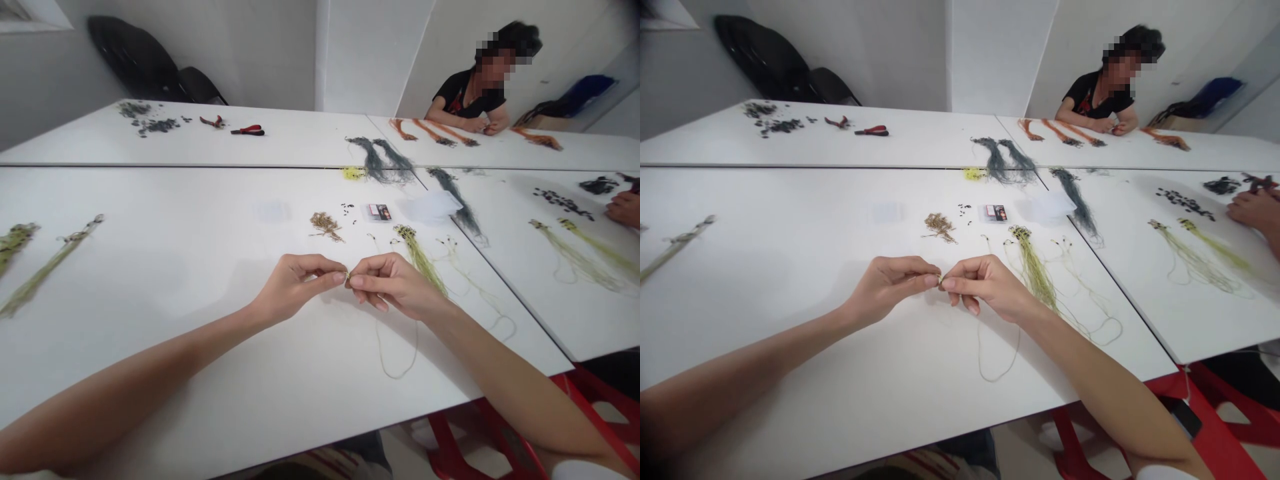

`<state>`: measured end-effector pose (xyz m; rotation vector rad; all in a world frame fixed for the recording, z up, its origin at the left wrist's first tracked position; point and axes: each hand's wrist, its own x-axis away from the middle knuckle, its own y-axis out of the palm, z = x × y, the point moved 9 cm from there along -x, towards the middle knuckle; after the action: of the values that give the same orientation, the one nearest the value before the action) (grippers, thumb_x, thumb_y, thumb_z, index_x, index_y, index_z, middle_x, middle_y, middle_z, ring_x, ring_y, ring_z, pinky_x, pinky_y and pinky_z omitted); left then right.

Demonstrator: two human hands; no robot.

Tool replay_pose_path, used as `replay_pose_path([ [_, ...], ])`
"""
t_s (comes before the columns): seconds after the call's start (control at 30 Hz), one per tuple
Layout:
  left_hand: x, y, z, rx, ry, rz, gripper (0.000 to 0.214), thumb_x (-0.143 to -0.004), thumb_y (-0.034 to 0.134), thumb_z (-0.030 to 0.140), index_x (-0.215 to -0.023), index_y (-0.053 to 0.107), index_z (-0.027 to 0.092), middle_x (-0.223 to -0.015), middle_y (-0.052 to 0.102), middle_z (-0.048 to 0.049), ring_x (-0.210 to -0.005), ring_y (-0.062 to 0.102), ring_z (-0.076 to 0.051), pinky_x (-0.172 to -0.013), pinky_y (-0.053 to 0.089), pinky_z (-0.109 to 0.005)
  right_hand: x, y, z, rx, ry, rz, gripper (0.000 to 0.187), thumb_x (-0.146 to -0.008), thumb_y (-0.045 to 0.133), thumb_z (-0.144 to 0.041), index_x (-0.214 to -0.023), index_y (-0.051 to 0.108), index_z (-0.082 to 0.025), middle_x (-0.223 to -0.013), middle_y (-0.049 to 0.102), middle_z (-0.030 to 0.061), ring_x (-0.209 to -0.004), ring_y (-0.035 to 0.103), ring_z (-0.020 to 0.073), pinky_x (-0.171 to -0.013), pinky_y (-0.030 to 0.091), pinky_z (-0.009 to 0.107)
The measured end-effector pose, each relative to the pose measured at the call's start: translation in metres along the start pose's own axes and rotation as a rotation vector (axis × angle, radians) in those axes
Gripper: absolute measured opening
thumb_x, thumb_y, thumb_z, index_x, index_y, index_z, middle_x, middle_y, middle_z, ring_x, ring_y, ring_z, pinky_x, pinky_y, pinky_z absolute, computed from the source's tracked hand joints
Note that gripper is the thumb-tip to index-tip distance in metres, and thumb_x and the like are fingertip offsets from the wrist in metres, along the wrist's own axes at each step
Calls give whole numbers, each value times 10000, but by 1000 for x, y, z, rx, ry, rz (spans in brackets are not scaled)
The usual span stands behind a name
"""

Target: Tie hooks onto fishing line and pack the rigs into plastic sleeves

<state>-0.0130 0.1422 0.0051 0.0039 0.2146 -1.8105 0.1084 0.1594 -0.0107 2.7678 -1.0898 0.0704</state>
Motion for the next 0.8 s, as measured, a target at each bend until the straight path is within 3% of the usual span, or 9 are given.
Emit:
replay_pose_path([
  [0.37,-1,13,-6,193,-86,-101,119,-872,643,247,-844,708,152,-821,664,-36,-802,598,-136,-732,452,-265,-1,1,3,-19,4,-7,151,-819,698,-276,-779,693,-130,-655,660,14,-398,456,31,-412,321,190],
  [0.8,0,7,-4,67,-4,-97,104,-856,662,253,-844,732,177,-872,610,-40,-797,554,-134,-710,421,-279,0,2,-1,-59,18,-30,142,-814,702,-273,-792,698,-133,-647,666,7,-374,447,22,-398,323,185],
])
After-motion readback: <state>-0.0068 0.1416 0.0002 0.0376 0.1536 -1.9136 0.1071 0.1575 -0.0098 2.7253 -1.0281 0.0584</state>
